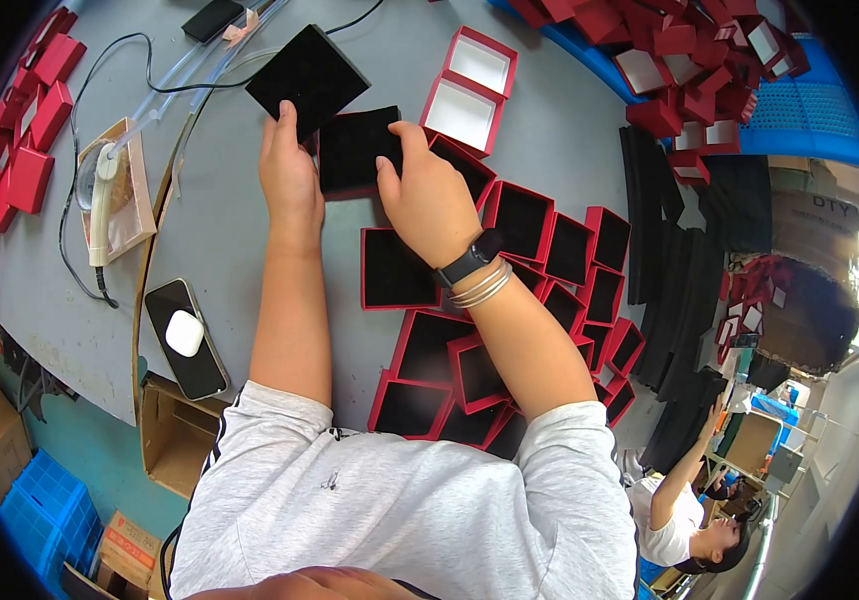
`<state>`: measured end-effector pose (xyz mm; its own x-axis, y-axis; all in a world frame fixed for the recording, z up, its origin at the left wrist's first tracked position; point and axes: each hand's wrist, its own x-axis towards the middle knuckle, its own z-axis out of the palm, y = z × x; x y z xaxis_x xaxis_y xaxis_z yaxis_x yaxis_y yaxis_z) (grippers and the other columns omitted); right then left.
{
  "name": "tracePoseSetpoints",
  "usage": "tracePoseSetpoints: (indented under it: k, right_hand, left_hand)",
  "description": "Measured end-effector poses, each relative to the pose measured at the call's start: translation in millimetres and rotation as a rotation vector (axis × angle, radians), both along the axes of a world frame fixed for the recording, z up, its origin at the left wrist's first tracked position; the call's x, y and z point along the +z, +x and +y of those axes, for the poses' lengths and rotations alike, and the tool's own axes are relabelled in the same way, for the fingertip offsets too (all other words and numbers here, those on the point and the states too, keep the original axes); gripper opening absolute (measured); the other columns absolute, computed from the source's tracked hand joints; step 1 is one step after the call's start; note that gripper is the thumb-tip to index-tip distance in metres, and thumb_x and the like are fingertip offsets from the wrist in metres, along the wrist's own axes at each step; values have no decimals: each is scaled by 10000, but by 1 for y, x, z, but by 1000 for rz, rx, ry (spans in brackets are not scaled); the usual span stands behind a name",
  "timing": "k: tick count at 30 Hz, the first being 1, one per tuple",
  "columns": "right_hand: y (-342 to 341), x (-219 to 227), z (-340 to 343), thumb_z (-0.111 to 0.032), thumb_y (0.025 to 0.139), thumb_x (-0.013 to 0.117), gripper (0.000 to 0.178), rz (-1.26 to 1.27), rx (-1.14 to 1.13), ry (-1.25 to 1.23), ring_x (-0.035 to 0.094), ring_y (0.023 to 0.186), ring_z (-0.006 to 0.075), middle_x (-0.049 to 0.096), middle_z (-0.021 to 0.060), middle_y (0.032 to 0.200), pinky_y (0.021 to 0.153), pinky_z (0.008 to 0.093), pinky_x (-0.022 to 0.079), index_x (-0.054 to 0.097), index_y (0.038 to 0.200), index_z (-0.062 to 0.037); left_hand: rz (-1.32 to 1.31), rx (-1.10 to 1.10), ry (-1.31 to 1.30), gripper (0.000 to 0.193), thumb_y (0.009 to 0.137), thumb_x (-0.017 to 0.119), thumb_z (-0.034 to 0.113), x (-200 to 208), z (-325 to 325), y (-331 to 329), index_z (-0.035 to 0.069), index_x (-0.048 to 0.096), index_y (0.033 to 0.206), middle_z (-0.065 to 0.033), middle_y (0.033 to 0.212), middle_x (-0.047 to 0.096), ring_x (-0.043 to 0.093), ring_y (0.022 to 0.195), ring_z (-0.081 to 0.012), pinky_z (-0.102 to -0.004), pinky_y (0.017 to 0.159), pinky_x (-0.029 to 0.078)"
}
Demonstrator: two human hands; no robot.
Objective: Inserting foam padding into small red and black gift boxes at a factory workbench.
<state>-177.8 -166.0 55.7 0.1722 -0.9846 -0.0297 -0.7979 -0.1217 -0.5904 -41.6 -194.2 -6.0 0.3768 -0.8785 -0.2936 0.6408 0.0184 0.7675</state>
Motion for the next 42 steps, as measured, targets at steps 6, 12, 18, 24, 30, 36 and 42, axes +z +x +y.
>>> tracePoseSetpoints:
  k: [6,12,18,24,30,36,42]
  right_hand:
    - [3,-6,-9,-127,940,586,301,-22,36,-205,656,878,391,670,231,976,750,444,534,534,1207,0]
    - [-1,-23,-16,-145,886,645,272,326,214,-458,599,947,307,616,132,992,816,388,502,585,1133,-47]
    - [0,-18,-14,-180,848,688,235,354,206,-573,572,959,261,602,84,1000,840,364,472,620,1035,-54]
    - [-9,-3,-2,-251,880,664,328,368,482,-429,598,1021,254,658,91,1071,933,370,465,678,1126,-33]
    - [-2,2,9,-232,896,674,410,382,538,-379,569,1174,284,628,120,1246,1029,400,433,609,1246,-30]
    - [-2,-12,11,-252,894,671,411,282,649,-356,538,1254,277,585,92,1352,1051,408,420,617,1266,-86]
    - [0,-8,1,-228,857,701,405,188,630,-200,519,1268,277,583,78,1337,1050,424,413,628,1238,-109]
  left_hand:
    - [-117,37,-43,461,1037,513,276,6,1,-3,-49,489,1363,-100,1326,563,502,1240,-176,-307,1077,359]
    - [-149,-24,73,487,1030,509,391,16,4,-1,-11,519,1304,-90,1188,590,522,1087,-176,-295,965,402]
    - [-69,-2,-40,463,1030,516,361,1,0,4,-4,524,1314,-73,1195,588,525,1077,-152,-263,926,414]
    - [-135,-22,69,512,1021,530,371,17,3,2,-30,513,1338,-83,1212,586,523,1085,-162,-268,943,410]
    - [-32,32,-4,562,1016,535,382,-5,-2,6,-57,485,1364,-107,1239,573,509,1114,-177,-283,974,394]
    - [-30,67,24,387,1023,535,273,-6,-6,7,-28,541,1267,-99,1207,616,585,1115,-189,-317,992,446]
    - [-10,49,-6,374,1026,533,272,-4,-5,7,-17,536,1261,-93,1202,619,590,1105,-189,-324,979,454]
